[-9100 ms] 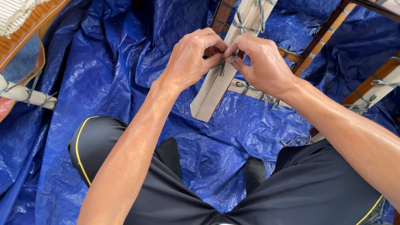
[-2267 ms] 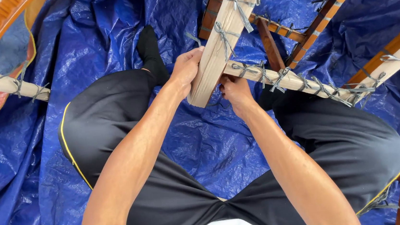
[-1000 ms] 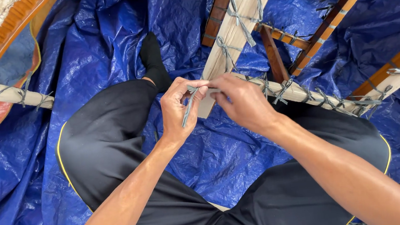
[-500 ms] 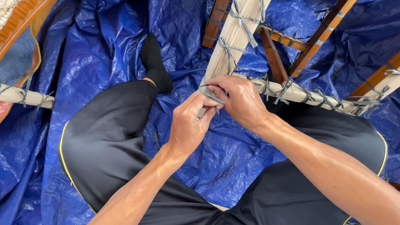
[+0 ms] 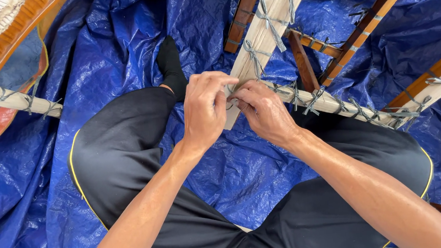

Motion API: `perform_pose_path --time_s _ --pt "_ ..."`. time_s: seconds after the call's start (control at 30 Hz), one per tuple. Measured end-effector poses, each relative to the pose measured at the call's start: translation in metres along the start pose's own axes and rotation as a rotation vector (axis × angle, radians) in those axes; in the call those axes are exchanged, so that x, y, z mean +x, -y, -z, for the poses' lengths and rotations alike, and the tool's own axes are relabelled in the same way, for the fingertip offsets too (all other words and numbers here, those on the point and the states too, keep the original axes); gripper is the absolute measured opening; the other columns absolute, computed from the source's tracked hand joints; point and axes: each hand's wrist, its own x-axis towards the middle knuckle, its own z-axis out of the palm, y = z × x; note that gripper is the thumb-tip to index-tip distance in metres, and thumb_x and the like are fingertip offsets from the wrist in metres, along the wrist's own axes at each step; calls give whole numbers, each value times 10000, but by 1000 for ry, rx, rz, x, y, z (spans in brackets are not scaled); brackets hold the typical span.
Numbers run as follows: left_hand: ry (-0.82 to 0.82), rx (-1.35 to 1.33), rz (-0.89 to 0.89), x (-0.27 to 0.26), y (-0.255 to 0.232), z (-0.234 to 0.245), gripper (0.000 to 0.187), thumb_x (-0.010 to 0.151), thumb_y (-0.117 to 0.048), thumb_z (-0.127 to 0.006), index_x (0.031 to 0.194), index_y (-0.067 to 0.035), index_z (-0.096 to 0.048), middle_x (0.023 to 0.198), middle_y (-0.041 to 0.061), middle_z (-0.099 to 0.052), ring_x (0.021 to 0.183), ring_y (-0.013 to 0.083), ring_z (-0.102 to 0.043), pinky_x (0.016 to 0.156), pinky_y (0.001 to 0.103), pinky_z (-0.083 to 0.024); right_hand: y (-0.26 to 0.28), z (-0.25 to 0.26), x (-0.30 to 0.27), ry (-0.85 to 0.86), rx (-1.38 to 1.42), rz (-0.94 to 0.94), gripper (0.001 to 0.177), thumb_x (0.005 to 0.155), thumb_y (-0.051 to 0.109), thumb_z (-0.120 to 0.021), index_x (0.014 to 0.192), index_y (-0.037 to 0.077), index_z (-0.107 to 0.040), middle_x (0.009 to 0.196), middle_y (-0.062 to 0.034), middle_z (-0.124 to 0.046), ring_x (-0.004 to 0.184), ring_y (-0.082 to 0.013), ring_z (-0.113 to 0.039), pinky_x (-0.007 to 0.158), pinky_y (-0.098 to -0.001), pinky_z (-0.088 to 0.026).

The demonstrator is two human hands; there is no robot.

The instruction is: The person sits on a tarp-covered floor and ties gray plastic strips around the rails of wooden chair frames padded with corrugated cardboard, knotting each strip by hand and pulling it tight. They take new strips from a pile on the floor and at the end stack the padded cardboard panels together.

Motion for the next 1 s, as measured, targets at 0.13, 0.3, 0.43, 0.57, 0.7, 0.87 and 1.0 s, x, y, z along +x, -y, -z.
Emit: perform_pose_path --time_s 0.13,0.3,0.43,0.57,0.7,0.87,1.0 --pt "103 116 -10 -4 12 -6 262 830 59 -618 1021 -67 -747 1068 82 -663 1024 302 -576 866 426 -438 1 2 -3 -32 -34 14 146 914 -22 -681 1056 0 -708 1029 -153 -673 976 -362 -649 840 -441 -525" --pt "302 231 -9 7 28 -4 127 833 -76 -716 955 -46 -737 1006 133 -634 966 346 -586 801 468 -449 -6 2 -3 -61 -198 132 239 898 -29 -697 1127 35 -673 1022 -123 -674 971 -340 -658 830 -419 -545" --pt "434 351 -24 36 25 -2 127 795 -162 -736 855 -54 -762 932 165 -665 915 375 -622 770 494 -474 -16 -4 -5 -18 -364 136 305 863 -44 -731 1141 41 -638 969 -150 -636 922 -360 -650 766 -437 -532" --pt "658 419 253 54 26 -10 301 865 -305 -664 798 -39 -787 839 216 -720 826 383 -695 748 478 -533 -22 -14 -6 -138 -324 118 272 885 -9 -771 1060 39 -568 976 -134 -631 917 -347 -665 750 -431 -535" --pt "640 206 573 53 28 -19 421 908 -437 -645 833 -56 -808 795 193 -745 759 337 -715 689 441 -538 -15 -20 -16 -304 -158 123 249 895 -26 -769 1060 14 -587 1032 -144 -656 922 -347 -683 764 -407 -545" --pt "332 -262 744 12 43 -34 311 893 -336 -703 919 -43 -804 816 97 -777 757 178 -707 688 343 -549 -6 -26 -21 -382 -80 83 175 942 -17 -756 1038 10 -612 1072 -144 -687 949 -339 -701 784 -391 -558" --pt "-47 -589 937 -17 53 -37 211 974 -226 -663 1046 -49 -753 964 53 -741 866 113 -667 784 302 -521 -2 -29 -32 -441 -84 -45 99 1002 40 -717 1023 27 -622 1048 -128 -695 939 -318 -706 799 -397 -565"
